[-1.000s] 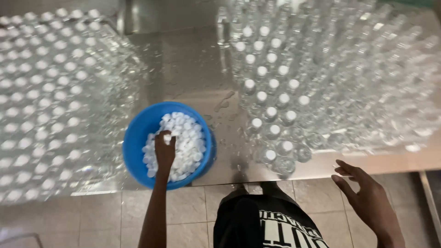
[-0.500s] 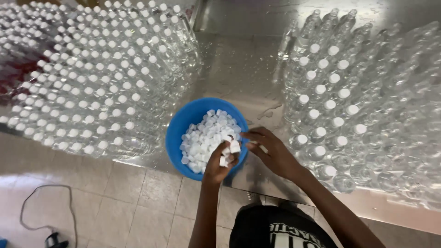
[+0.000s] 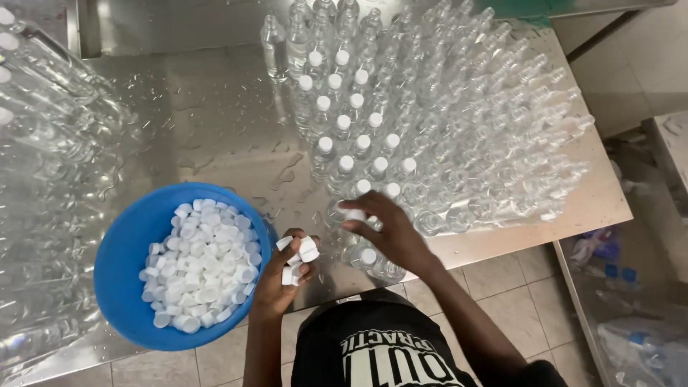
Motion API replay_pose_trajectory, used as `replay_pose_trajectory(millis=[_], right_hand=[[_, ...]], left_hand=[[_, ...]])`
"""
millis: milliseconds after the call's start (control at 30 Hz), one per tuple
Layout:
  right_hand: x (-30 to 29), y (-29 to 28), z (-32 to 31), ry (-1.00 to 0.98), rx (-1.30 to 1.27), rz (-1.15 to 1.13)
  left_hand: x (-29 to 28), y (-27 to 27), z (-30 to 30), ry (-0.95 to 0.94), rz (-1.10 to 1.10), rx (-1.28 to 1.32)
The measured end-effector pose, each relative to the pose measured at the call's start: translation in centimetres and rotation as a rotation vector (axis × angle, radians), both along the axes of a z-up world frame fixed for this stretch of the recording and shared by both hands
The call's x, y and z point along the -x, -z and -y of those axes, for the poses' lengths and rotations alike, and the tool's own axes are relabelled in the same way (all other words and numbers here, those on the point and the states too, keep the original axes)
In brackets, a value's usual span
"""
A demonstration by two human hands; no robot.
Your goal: Capping plastic water bottles by hand at a production station
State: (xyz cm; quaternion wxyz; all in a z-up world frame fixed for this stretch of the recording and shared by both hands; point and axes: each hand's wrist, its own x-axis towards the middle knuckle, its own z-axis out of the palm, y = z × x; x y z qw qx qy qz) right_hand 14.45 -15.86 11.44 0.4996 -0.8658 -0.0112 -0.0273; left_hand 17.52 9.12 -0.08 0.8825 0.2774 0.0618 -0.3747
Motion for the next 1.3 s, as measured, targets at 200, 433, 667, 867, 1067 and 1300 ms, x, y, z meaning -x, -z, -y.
replay_pose_trajectory(millis=[200,433,667,867,1067,1300], right_hand=[[4.2,6.9,10.9,0.118,0.734,-0.028],[4.6,7.7,10.9,0.104,0.737,-0.076],[2.2,3.8,11.4,0.125,0.281,-0.477],[1.8,5.6,12.8,0.146,0.287,-0.609],[3.6,5.6,11.2,0.192,0.529,-0.312],[6.7,1.1,5.9,-0.008,0.073,0.080]], left_hand=[[-1.5,1.0,-0.2,-0.055,-0.009,-0.100],[-0.4,-0.2,3.0,-0.046,-0.019,-0.110],[1.1,-1.0,5.9,-0.021,-0.046,-0.110],[1.8,-2.4,8.2,-0.005,-0.068,-0.065],[2.9,-2.7,11.1,-0.042,-0.110,-0.009],[4.3,-5.7,13.9,-0.034,-0.191,0.048]])
